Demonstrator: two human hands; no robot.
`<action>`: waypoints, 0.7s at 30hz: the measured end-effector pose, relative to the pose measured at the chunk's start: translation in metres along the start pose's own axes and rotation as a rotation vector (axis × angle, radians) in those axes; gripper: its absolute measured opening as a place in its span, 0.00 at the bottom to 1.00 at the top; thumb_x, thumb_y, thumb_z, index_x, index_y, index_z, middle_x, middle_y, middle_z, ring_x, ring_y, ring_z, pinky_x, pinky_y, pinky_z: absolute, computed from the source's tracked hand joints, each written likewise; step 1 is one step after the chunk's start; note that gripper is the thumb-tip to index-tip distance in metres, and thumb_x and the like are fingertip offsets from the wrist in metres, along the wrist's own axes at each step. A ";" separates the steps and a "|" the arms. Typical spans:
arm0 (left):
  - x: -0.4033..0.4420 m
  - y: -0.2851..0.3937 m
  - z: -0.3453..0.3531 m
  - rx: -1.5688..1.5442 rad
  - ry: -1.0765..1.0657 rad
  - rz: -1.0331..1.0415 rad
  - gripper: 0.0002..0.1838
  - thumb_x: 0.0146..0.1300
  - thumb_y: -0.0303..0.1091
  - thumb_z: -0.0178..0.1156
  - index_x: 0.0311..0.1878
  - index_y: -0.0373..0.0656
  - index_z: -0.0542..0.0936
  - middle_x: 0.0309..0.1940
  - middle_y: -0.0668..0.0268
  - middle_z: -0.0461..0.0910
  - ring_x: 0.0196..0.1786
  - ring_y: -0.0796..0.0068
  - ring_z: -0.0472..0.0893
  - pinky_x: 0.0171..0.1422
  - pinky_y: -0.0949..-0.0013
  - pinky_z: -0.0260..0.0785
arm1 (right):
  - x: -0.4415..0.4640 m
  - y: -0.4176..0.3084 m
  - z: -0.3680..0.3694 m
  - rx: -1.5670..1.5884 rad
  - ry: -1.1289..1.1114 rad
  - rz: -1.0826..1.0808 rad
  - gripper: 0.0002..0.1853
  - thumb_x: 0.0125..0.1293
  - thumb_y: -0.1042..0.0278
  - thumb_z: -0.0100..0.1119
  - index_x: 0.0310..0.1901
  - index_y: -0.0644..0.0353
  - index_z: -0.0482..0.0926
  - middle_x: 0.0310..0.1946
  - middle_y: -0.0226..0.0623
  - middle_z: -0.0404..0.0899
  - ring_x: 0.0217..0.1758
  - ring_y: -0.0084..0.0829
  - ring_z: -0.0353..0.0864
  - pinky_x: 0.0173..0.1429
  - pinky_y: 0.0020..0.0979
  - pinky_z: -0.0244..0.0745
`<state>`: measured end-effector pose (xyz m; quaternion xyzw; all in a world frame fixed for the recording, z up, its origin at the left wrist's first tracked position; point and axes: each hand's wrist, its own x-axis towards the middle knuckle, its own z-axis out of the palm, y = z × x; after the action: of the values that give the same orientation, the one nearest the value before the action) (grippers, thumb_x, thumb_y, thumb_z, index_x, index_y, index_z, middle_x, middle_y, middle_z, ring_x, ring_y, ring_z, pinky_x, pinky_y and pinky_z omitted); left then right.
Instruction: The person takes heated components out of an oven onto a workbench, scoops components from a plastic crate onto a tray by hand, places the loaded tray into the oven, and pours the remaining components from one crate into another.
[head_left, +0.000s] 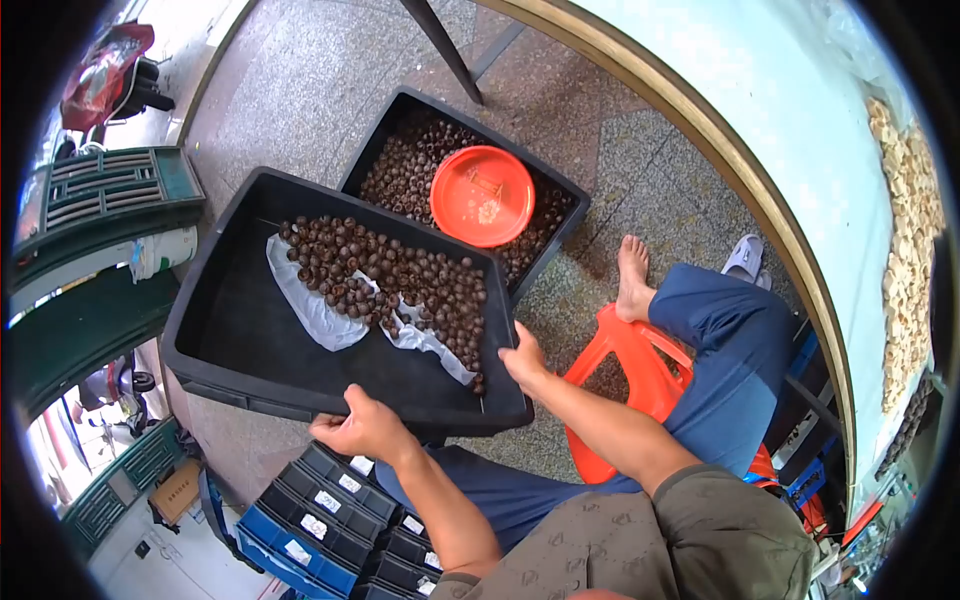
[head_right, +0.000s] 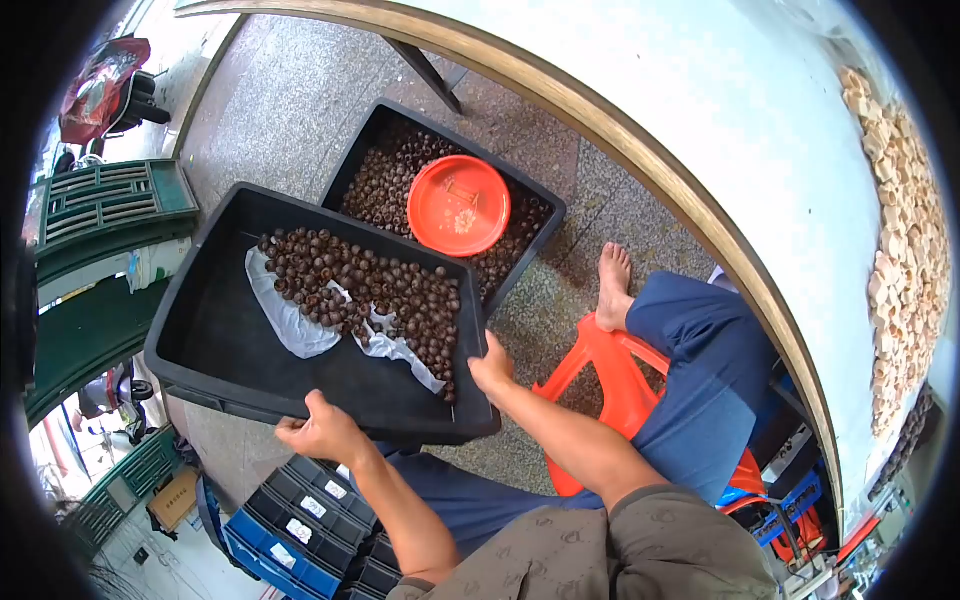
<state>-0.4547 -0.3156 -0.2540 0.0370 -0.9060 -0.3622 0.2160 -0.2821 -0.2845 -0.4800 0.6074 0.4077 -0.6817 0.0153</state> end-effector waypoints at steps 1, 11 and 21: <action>-0.004 0.008 0.001 0.069 -0.006 0.025 0.12 0.53 0.26 0.63 0.33 0.33 0.68 0.33 0.61 0.72 0.32 0.70 0.72 0.41 0.64 0.69 | 0.006 0.009 0.004 0.012 -0.007 -0.008 0.42 0.59 0.71 0.65 0.77 0.59 0.61 0.65 0.52 0.77 0.70 0.48 0.75 0.73 0.39 0.68; -0.022 0.017 0.018 0.153 0.004 0.204 0.22 0.54 0.34 0.75 0.33 0.35 0.67 0.27 0.64 0.68 0.28 0.68 0.68 0.34 0.63 0.66 | 0.076 -0.032 0.016 -0.056 -0.139 -0.087 0.41 0.57 0.77 0.64 0.75 0.63 0.64 0.61 0.52 0.80 0.62 0.39 0.81 0.66 0.34 0.75; 0.005 0.038 0.036 0.114 -0.026 0.200 0.22 0.56 0.36 0.76 0.35 0.35 0.70 0.28 0.65 0.70 0.30 0.71 0.70 0.36 0.65 0.68 | 0.085 -0.050 0.028 -0.017 -0.113 -0.109 0.41 0.56 0.74 0.65 0.75 0.64 0.65 0.67 0.54 0.75 0.69 0.47 0.76 0.72 0.38 0.70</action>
<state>-0.4711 -0.2660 -0.2497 -0.0459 -0.9270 -0.2871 0.2369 -0.3531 -0.2273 -0.5264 0.5447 0.4444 -0.7112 0.0066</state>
